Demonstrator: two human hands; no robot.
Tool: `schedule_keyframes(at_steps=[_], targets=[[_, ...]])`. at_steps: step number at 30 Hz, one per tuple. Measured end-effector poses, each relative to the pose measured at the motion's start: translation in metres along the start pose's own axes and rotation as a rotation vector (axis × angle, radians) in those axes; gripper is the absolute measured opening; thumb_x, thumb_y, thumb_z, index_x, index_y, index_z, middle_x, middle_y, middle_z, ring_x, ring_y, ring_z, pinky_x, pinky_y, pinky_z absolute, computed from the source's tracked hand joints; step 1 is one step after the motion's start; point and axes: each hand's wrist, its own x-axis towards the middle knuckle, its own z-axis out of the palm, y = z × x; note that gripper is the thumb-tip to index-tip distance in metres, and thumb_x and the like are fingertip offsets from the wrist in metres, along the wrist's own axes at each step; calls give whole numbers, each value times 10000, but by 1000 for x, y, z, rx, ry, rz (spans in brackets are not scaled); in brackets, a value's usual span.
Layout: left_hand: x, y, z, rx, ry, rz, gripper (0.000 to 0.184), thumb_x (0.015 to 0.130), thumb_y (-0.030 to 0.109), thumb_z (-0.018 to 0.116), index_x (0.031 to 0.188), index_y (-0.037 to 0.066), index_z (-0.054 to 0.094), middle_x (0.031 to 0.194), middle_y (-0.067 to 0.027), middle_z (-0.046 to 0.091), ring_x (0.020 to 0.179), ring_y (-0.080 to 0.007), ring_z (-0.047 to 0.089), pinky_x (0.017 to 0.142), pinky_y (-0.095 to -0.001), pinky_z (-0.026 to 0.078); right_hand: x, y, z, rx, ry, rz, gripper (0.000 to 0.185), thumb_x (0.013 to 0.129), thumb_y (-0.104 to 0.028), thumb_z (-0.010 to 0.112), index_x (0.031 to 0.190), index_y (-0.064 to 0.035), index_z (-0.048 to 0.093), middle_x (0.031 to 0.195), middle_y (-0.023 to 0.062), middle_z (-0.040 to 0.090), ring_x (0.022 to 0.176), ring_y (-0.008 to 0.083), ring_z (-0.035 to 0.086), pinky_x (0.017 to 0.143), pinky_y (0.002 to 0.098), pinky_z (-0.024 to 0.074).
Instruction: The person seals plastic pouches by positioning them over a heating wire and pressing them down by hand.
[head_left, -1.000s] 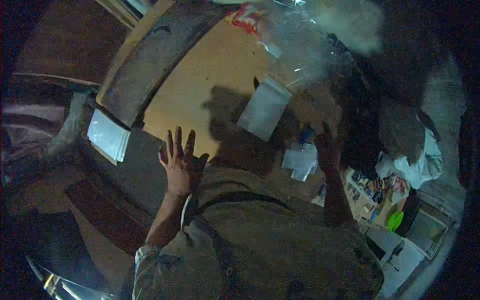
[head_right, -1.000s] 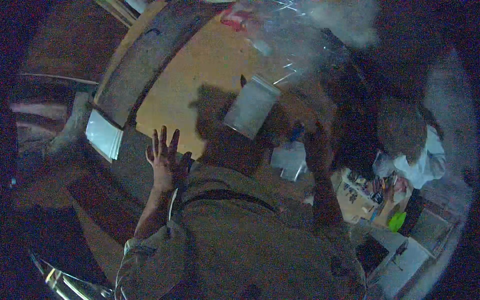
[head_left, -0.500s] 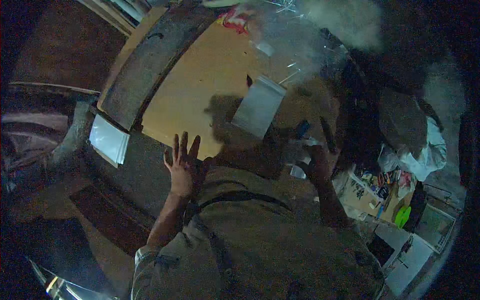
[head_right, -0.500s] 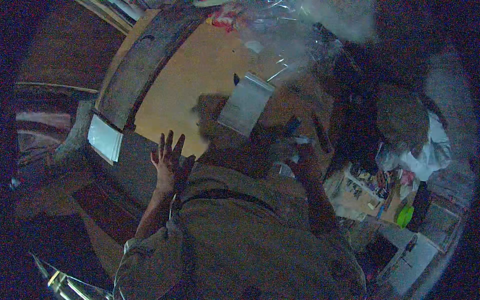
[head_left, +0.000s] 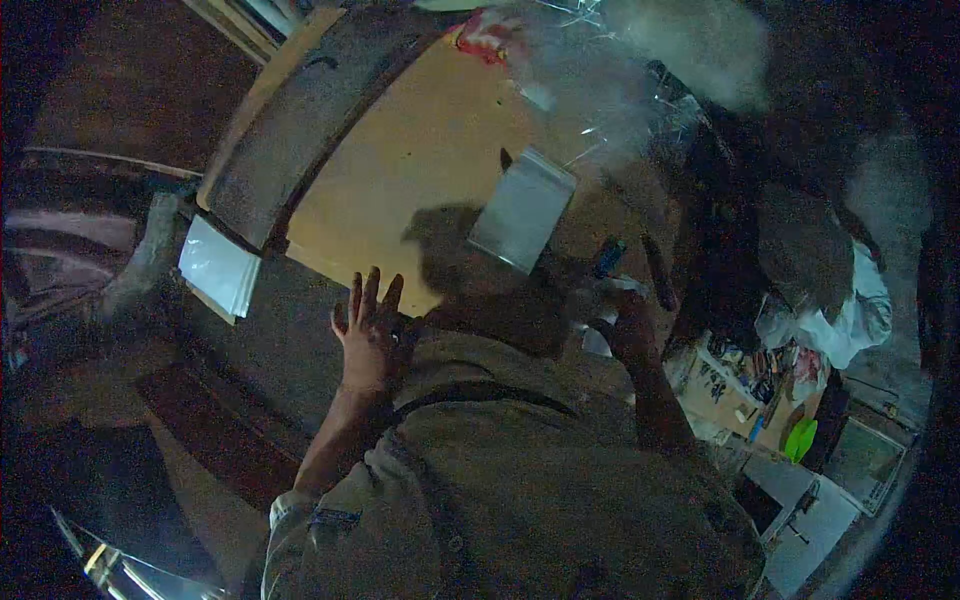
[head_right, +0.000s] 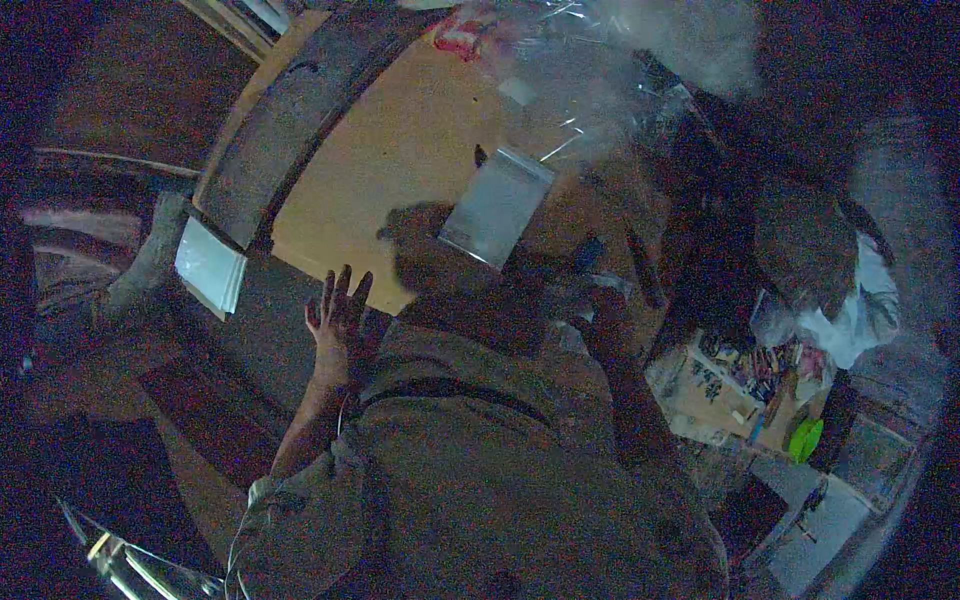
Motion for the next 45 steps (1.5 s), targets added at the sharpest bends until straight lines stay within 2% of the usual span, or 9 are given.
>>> schedule_keyframes(at_steps=[9,11,18,23,27,36,38,42,45], targets=[[-1,-3,2,-26,6,11,612,851,420,572,1390,194,390,1465,-138,295,1368,-346,240,1043,-612,150,4,-26,-23,32,-32,-74,647,653,-278,807,1186,-38,531,1097,170,555,1047,359,517,905,466,420],[0,-3,2,-36,6,12,614,851,412,577,1393,196,385,1464,-138,296,1368,-346,240,1046,-609,148,4,-24,-20,-22,-166,3,632,723,-354,734,1230,-52,508,1205,190,527,1137,377,484,969,471,391],[-1,-3,8,-39,4,21,613,859,425,572,1391,185,385,1463,-140,295,1369,-348,238,1051,-611,141,6,-24,-14,-53,-166,73,568,742,-378,709,1179,-56,540,1106,173,537,1056,368,503,897,477,398],[2,0,6,-42,9,18,617,858,458,567,1379,171,402,1454,-146,312,1366,-349,246,1052,-606,143,6,-18,-8,-40,-56,-3,470,685,-240,777,1070,-46,588,1035,154,571,991,362,538,852,468,435],[3,2,2,-32,33,34,609,854,457,579,1363,161,424,1448,-151,321,1364,-348,251,1048,-604,157,7,-23,-9,-129,-76,3,418,689,-210,772,1032,-50,596,1016,151,570,978,355,542,839,464,435],[11,5,-8,-96,44,103,600,857,419,598,1352,123,434,1437,-176,330,1351,-356,274,1045,-580,202,10,-11,-38,105,12,-106,255,715,-138,745,917,-52,616,1009,141,586,979,322,558,838,436,432],[14,7,-14,-128,46,133,594,864,411,594,1352,114,433,1436,-183,329,1347,-358,283,1049,-566,209,13,-38,-65,390,-2,140,188,731,-107,723,885,-68,623,966,129,608,1009,313,561,856,422,427],[19,20,-22,-472,44,177,548,875,363,603,1322,78,464,1348,-195,440,1286,-338,384,1045,-453,293,24,-61,-95,50,161,-171,180,742,-104,707,899,-75,625,924,114,621,1012,306,571,857,439,432],[25,49,-74,-1047,-375,-57,479,880,315,614,1249,24,522,1193,-176,576,1103,-278,558,955,-378,427,33,-102,-105,-9,70,-277,181,748,-84,694,911,-57,619,952,116,619,985,307,584,856,459,444]])
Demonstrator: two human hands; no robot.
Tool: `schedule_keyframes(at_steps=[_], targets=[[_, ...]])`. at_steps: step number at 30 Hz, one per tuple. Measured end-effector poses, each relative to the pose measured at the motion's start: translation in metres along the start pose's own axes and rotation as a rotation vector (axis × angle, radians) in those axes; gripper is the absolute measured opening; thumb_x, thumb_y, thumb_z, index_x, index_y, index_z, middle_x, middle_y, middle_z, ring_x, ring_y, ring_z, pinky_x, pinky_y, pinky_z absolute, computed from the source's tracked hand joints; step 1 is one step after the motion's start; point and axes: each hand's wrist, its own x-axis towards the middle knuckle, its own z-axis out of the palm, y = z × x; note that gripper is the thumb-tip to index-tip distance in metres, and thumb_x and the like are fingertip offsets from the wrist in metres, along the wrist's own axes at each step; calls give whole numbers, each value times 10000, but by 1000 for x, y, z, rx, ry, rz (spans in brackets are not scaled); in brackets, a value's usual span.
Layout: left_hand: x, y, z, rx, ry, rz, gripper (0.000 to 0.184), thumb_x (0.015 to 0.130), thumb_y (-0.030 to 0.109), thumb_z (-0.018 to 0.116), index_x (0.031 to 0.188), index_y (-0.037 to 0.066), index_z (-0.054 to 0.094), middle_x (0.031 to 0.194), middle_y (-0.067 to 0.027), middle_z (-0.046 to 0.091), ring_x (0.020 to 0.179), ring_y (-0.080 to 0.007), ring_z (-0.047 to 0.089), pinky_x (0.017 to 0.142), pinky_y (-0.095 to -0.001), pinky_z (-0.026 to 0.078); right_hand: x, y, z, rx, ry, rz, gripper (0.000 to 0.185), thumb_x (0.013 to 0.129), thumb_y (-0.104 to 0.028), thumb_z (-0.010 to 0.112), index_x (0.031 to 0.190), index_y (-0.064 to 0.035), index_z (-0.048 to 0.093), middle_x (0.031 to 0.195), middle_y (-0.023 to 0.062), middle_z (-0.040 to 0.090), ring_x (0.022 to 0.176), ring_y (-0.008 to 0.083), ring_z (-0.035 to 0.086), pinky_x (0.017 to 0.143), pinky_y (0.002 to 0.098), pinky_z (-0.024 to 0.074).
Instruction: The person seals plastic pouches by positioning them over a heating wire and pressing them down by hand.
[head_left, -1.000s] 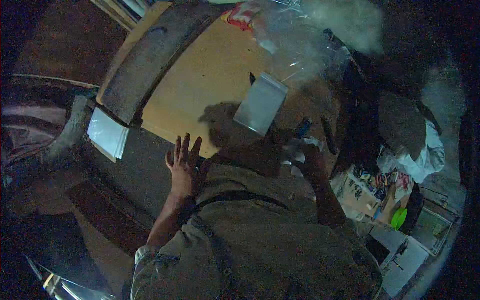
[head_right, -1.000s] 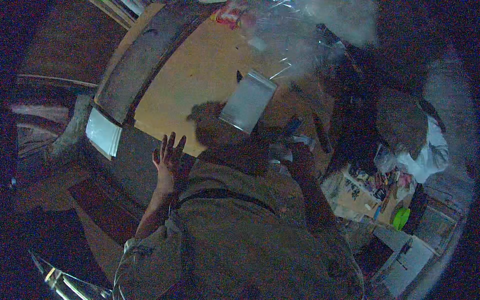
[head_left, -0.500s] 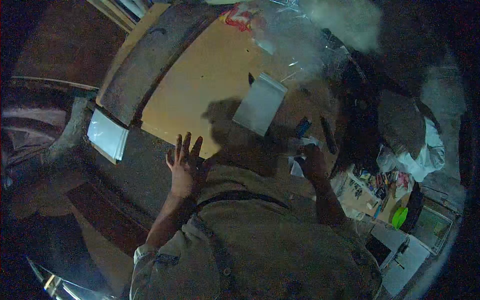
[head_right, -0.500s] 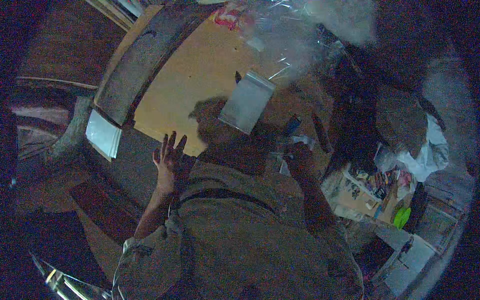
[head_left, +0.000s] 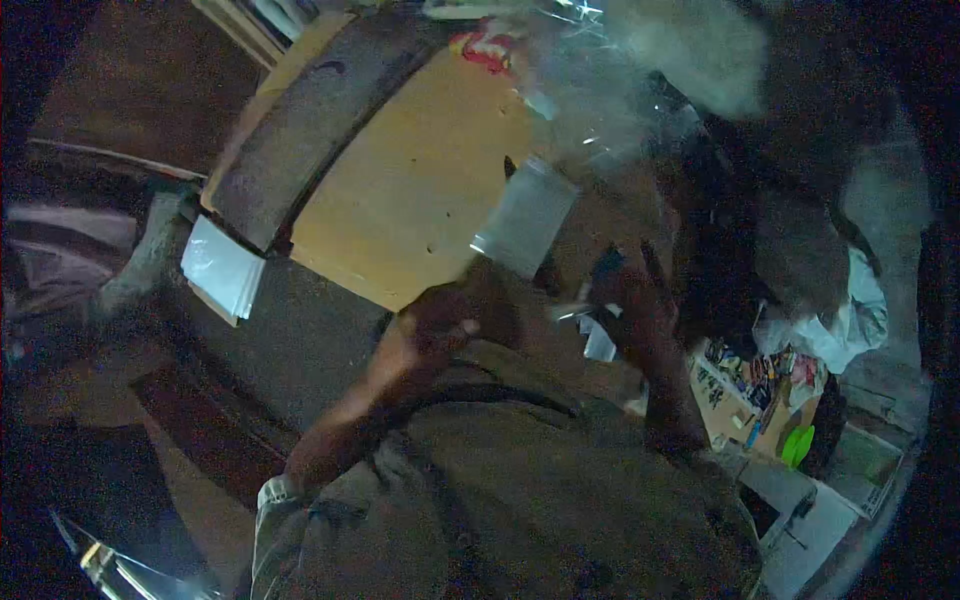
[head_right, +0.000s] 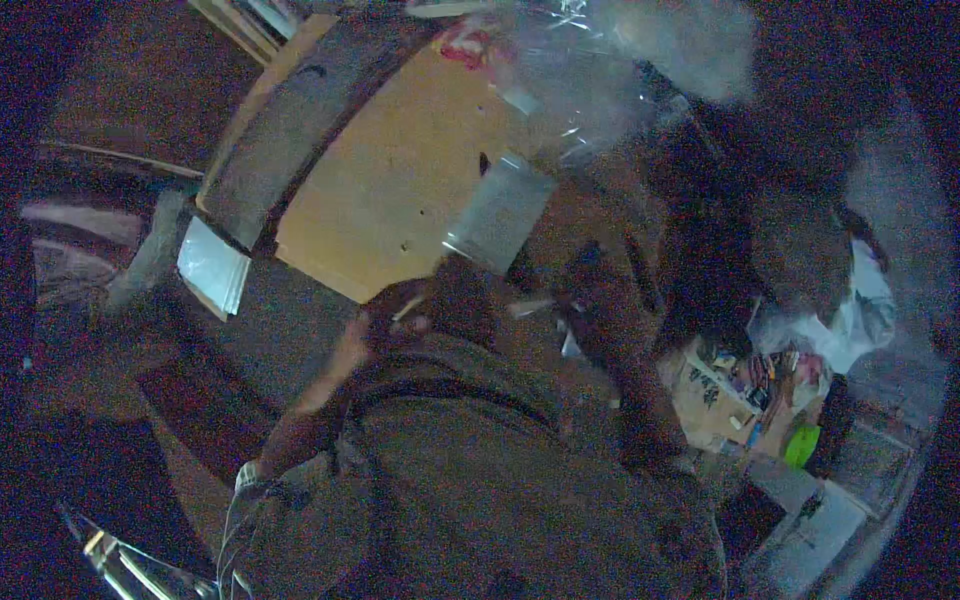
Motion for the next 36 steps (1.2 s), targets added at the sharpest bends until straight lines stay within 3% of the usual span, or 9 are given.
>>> schedule_keyframes(at_steps=[6,10,13,15,18,21,25,28,36], targets=[[2,16,-1,-105,-212,-102,417,855,271,649,1160,-1,564,1119,-140,620,1073,-240,574,928,-342,438,45,-66,23,-81,-444,-233,177,767,-119,644,933,-68,615,970,123,607,947,299,586,815,428,466],[2,2,-4,-51,-219,-174,374,840,242,666,1104,-9,585,1081,-127,634,1054,-208,580,897,-317,452,57,-86,28,241,-173,-389,173,748,-127,637,912,-69,626,950,115,602,880,297,589,757,400,476],[8,-45,5,-161,-64,157,363,823,202,677,1092,-17,569,1046,-120,629,1036,-194,578,877,-331,461,71,-94,41,245,-194,-477,168,741,-108,657,901,-60,637,971,123,592,912,295,582,780,387,470],[5,-52,9,-774,-10,297,370,802,141,689,1110,-6,546,1033,-102,619,992,-183,577,844,-323,466,76,-101,49,317,-264,-380,167,738,-100,671,897,-54,645,986,135,585,939,294,576,805,380,464],[4,-59,3,-416,85,196,400,791,51,666,1160,4,518,1050,-91,611,946,-173,577,802,-306,470,80,-106,59,387,65,-591,298,751,-43,682,1044,-56,631,1077,136,563,1023,266,551,867,355,445],[5,-69,16,-1398,188,65,363,794,-43,615,1144,6,532,1044,-77,608,921,-153,576,772,-291,468,83,-104,76,644,-119,-287,480,774,-6,672,1231,-59,535,1166,123,528,1075,235,513,905,344,427],[8,-46,3,-1136,286,-92,344,803,-81,587,1134,2,539,1065,-67,605,922,-137,572,784,-292,471,83,-108,82,985,-8,57,494,842,-56,641,1296,-43,446,1064,83,557,985,153,529,876,308,428],[15,-75,7,-956,167,154,315,821,-54,605,1125,3,547,1077,-64,609,945,-134,571,813,-288,469,87,-106,97,1342,-172,138,206,860,-94,645,1015,7,556,866,43,625,808,120,595,736,264,475],[0,-24,-12,-1056,325,14,266,844,28,641,1097,8,560,1024,-71,625,948,-157,585,838,-288,471,108,-98,90,992,-313,-27,139,875,-123,625,956,-13,598,784,31,619,738,89,583,635,245,460]])
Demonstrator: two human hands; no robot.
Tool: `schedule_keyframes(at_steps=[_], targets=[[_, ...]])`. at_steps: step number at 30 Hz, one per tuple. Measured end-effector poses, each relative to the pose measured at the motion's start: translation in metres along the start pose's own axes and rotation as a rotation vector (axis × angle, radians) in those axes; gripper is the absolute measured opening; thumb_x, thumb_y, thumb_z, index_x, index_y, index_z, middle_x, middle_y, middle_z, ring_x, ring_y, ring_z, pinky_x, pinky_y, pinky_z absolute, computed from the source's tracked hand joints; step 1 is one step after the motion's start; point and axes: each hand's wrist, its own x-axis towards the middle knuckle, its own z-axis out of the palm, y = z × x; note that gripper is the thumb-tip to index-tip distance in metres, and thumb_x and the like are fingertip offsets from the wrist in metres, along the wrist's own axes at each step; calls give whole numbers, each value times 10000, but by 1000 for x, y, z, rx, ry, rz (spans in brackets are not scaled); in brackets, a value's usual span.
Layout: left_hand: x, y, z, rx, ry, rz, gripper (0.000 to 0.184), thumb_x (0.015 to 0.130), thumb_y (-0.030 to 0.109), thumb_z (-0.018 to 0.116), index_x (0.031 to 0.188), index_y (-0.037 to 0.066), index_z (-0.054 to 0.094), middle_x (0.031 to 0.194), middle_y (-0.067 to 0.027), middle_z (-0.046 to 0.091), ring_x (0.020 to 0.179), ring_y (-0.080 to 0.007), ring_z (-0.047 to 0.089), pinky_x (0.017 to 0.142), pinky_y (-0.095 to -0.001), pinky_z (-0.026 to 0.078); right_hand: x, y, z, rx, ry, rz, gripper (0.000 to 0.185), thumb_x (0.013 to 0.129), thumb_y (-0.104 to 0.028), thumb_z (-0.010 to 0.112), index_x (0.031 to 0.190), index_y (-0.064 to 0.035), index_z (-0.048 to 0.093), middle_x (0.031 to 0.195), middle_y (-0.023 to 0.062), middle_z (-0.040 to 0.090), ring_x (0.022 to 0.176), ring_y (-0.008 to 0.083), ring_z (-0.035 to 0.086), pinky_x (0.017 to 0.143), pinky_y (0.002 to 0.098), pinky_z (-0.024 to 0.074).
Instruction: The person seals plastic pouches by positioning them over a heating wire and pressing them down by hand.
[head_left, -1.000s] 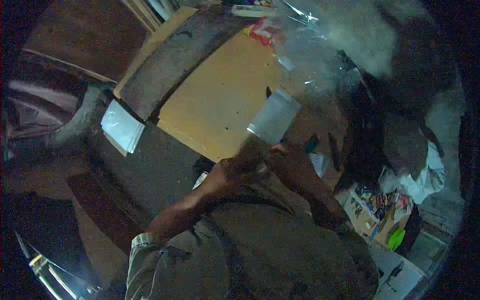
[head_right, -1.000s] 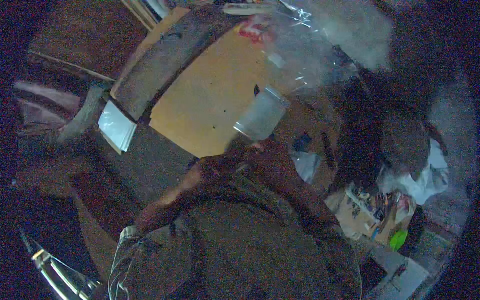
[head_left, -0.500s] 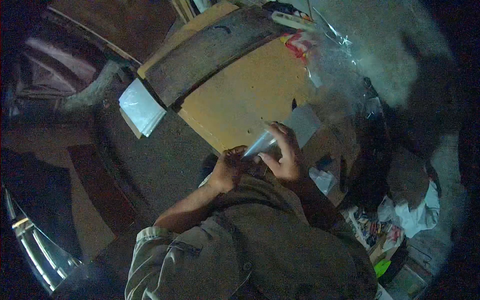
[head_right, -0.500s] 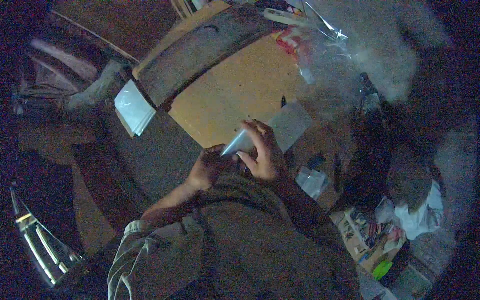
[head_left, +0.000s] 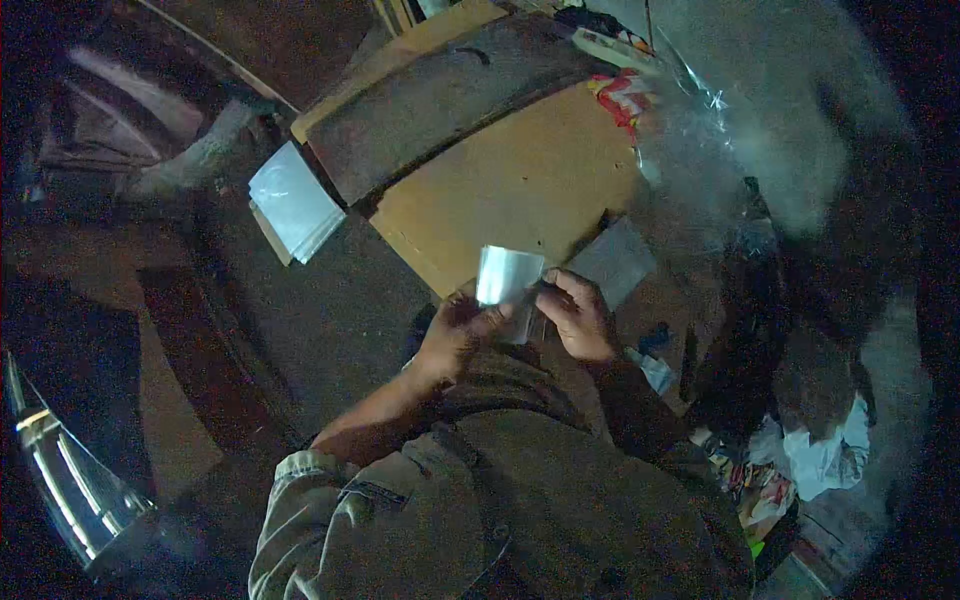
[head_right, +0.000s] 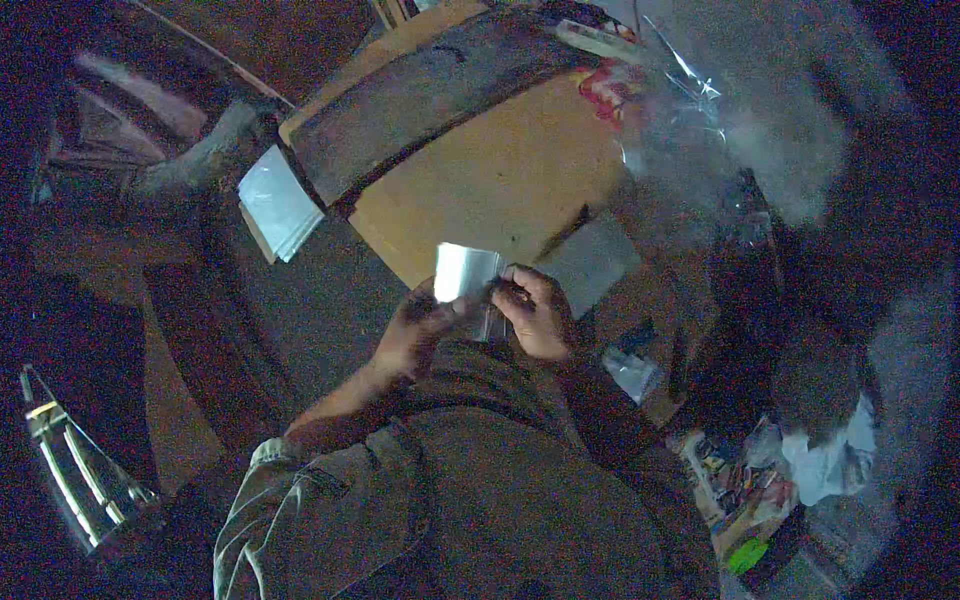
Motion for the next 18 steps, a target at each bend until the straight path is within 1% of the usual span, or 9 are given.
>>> schedule_keyframes(at_steps=[2,3,4,5,7,11,16,17,18], targets=[[13,-10,-18,26,2,28,250,849,49,645,1084,13,565,1011,-67,628,926,-153,590,816,-291,479,5,3,2,-30,-43,-29,148,872,-136,631,960,-21,602,782,22,617,722,81,579,604,238,450],[17,-14,-27,58,-1,55,236,855,71,649,1071,19,570,998,-63,632,904,-148,596,794,-294,486,7,4,4,131,-62,73,155,865,-145,638,962,-29,604,783,19,618,715,75,576,579,232,438],[16,-11,-23,-27,62,11,205,860,66,640,1048,20,573,974,-56,636,881,-137,600,753,-298,496,9,3,6,291,-81,177,162,859,-153,645,964,-37,607,785,15,619,709,68,573,553,226,425],[19,-15,-30,-33,69,16,205,860,66,640,1048,20,573,974,-56,636,881,-137,600,753,-298,496,12,2,8,288,-91,178,162,859,-153,645,964,-37,607,785,15,619,709,68,573,553,226,425],[30,-25,-46,40,43,132,188,858,41,632,1038,24,579,956,-56,641,870,-130,601,746,-294,497,18,-2,12,344,-50,225,172,854,-162,651,973,-46,607,790,3,612,698,55,563,538,215,415],[38,-26,-53,102,118,138,169,854,32,633,1017,24,588,927,-50,644,843,-123,601,745,-290,495,33,2,17,281,-33,246,166,880,-167,623,969,-27,609,823,5,610,712,73,562,551,231,440],[53,-30,-64,141,205,124,158,850,53,648,994,14,595,896,-45,644,813,-124,601,736,-285,494,52,21,22,229,-67,276,263,903,-203,593,1085,-14,611,877,22,625,766,84,571,574,239,470],[59,-36,-71,133,212,127,158,850,53,648,994,14,595,896,-45,644,813,-124,601,736,-285,494,56,27,24,177,-7,227,283,900,-239,599,1116,-57,606,861,9,625,750,76,566,578,230,468],[68,-46,-83,274,225,184,178,854,103,656,994,9,597,860,-69,647,793,-134,605,733,-273,492,60,33,27,123,53,177,306,896,-275,605,1147,-100,600,845,-5,625,733,68,560,582,221,466]])
